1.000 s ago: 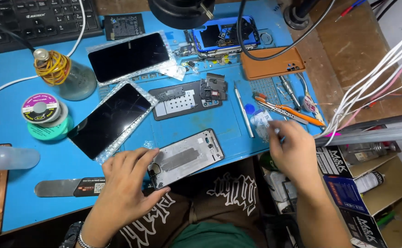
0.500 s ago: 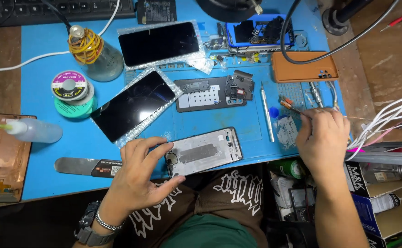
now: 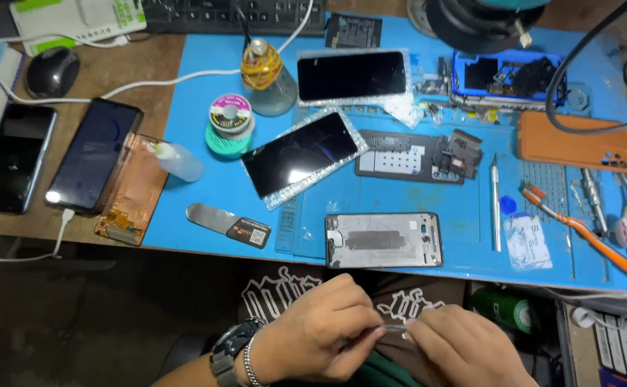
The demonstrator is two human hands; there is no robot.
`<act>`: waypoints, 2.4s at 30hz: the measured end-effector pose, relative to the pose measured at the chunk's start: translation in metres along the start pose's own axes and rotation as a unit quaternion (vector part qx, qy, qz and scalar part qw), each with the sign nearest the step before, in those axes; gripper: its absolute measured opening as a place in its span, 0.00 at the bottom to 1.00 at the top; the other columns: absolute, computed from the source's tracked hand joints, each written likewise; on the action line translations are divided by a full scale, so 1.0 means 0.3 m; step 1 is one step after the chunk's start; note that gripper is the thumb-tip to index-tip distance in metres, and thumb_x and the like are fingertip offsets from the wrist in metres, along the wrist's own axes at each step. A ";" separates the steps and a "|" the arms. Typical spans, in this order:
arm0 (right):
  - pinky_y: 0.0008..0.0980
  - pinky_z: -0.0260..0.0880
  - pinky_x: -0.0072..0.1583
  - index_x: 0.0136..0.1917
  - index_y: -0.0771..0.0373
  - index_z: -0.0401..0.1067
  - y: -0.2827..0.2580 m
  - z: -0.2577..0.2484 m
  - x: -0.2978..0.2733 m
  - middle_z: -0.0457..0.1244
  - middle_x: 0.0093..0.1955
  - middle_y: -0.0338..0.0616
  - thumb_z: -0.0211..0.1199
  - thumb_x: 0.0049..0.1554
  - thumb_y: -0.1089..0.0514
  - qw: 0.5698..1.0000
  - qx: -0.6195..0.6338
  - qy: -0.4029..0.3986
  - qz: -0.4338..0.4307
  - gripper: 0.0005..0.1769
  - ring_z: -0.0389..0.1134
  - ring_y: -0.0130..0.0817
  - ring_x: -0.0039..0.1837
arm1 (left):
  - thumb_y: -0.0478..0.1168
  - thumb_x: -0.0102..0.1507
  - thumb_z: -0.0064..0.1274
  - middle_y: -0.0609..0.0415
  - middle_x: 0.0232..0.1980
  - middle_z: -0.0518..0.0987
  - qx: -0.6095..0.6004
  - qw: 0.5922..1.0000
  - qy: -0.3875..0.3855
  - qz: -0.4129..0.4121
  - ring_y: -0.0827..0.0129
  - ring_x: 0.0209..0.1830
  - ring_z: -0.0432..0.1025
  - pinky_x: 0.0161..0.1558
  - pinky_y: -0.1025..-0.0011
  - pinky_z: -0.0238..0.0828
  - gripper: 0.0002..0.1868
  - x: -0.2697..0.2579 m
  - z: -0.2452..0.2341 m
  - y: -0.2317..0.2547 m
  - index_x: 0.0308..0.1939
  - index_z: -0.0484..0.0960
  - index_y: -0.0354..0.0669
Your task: Cleaning the frame of a mobile phone to remove old adhesive and debris using tweezers, a brush, and scissors.
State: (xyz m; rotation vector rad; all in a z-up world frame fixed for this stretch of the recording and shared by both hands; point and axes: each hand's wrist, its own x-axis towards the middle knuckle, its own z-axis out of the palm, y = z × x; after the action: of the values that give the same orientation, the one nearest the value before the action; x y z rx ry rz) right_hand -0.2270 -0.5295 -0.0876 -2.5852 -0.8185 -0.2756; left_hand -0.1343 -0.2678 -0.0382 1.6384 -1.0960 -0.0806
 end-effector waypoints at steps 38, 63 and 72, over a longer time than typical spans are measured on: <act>0.32 0.71 0.50 0.60 0.63 0.78 0.230 -0.087 0.080 0.70 0.48 0.44 0.65 0.62 0.65 0.969 -0.018 0.042 0.242 0.13 0.71 0.35 0.47 | 0.57 0.61 0.64 0.43 0.50 0.77 0.379 0.917 -0.048 -0.115 0.51 0.45 0.71 0.47 0.58 0.73 0.31 -0.127 -0.135 -0.159 0.57 0.76 0.39; 0.29 0.75 0.52 0.56 0.60 0.79 0.243 -0.164 0.102 0.72 0.46 0.41 0.66 0.56 0.66 0.972 0.055 -0.036 0.224 0.14 0.74 0.33 0.48 | 0.59 0.61 0.60 0.47 0.70 0.72 0.309 0.938 -0.045 -0.152 0.50 0.56 0.66 0.52 0.54 0.65 0.35 -0.084 -0.112 -0.268 0.65 0.71 0.43; 0.28 0.75 0.55 0.53 0.63 0.80 0.258 -0.158 0.104 0.73 0.49 0.42 0.66 0.56 0.68 0.975 0.056 -0.021 0.215 0.12 0.74 0.32 0.48 | 0.58 0.61 0.61 0.48 0.70 0.73 0.302 0.940 -0.037 -0.151 0.52 0.57 0.67 0.53 0.54 0.65 0.34 -0.090 -0.109 -0.277 0.64 0.72 0.43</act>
State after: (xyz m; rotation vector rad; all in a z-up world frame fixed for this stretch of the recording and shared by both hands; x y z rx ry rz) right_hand -0.1593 -0.5921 -0.0607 -2.5837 -0.2614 -0.0445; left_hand -0.0813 -0.2286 -0.1041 2.3700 -0.9673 -0.0034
